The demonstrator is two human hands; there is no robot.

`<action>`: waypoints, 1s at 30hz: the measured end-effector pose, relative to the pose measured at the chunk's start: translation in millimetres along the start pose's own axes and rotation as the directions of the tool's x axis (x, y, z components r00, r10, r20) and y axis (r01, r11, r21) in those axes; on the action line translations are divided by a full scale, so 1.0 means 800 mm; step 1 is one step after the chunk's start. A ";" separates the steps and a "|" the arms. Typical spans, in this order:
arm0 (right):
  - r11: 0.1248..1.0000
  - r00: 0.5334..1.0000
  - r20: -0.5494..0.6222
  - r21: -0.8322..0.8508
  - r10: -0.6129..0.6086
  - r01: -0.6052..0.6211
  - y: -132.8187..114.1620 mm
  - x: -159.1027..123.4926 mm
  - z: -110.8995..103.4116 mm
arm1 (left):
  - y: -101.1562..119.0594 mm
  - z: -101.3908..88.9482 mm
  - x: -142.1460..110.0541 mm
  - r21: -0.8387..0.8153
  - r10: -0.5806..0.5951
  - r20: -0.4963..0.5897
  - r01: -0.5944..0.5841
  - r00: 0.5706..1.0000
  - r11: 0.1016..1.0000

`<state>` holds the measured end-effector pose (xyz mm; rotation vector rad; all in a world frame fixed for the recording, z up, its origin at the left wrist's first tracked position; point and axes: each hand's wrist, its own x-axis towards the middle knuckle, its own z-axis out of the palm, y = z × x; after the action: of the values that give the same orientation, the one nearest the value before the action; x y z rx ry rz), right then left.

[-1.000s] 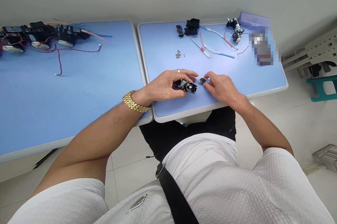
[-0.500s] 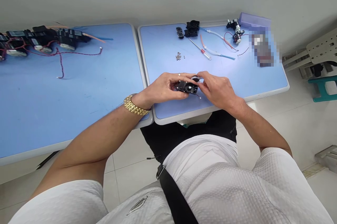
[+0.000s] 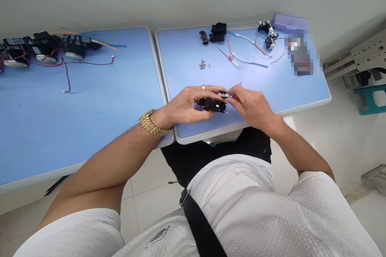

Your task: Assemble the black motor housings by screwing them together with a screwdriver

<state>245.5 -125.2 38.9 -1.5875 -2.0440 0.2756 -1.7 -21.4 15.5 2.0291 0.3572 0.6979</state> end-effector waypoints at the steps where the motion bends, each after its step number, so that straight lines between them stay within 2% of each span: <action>1: 0.999 1.000 -0.005 0.045 0.013 -0.013 -0.001 0.000 -0.001 | -0.001 0.000 0.000 0.000 0.009 -0.004 -0.009 1.000 1.000; 5: 0.966 0.994 -0.033 0.244 0.102 -0.091 -0.008 0.000 -0.002 | 0.000 0.000 -0.001 -0.017 0.029 -0.020 -0.029 0.999 0.999; 10: 0.850 0.965 0.017 0.470 0.262 -0.239 -0.018 0.001 -0.001 | 0.004 0.000 0.000 -0.027 0.001 -0.019 -0.001 1.000 1.000; 14: 0.735 0.931 0.061 0.596 0.360 -0.324 -0.022 0.004 0.000 | 0.006 0.000 0.000 -0.020 -0.027 0.003 0.027 1.000 0.999; 17: 0.689 0.917 0.074 0.638 0.391 -0.345 -0.023 0.004 0.001 | 0.005 0.002 0.000 -0.020 -0.023 0.001 0.023 1.000 1.000; 21: 0.718 0.926 0.048 0.616 0.375 -0.323 -0.022 0.001 0.002 | 0.006 0.002 -0.001 -0.095 -0.035 -0.023 0.033 0.999 0.995; 25: 0.788 0.953 0.020 0.556 0.304 -0.263 -0.017 -0.001 0.003 | 0.011 -0.002 0.001 -0.194 -0.139 -0.023 0.132 0.990 0.972; 30: 0.927 0.973 0.077 0.296 0.218 -0.231 -0.009 0.000 0.000 | 0.011 -0.007 0.006 -0.315 -0.264 0.016 0.255 0.964 0.914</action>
<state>239.6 -127.3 42.0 -1.6282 -1.7459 0.6808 -1.1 -20.0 27.1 1.6331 0.4891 0.5756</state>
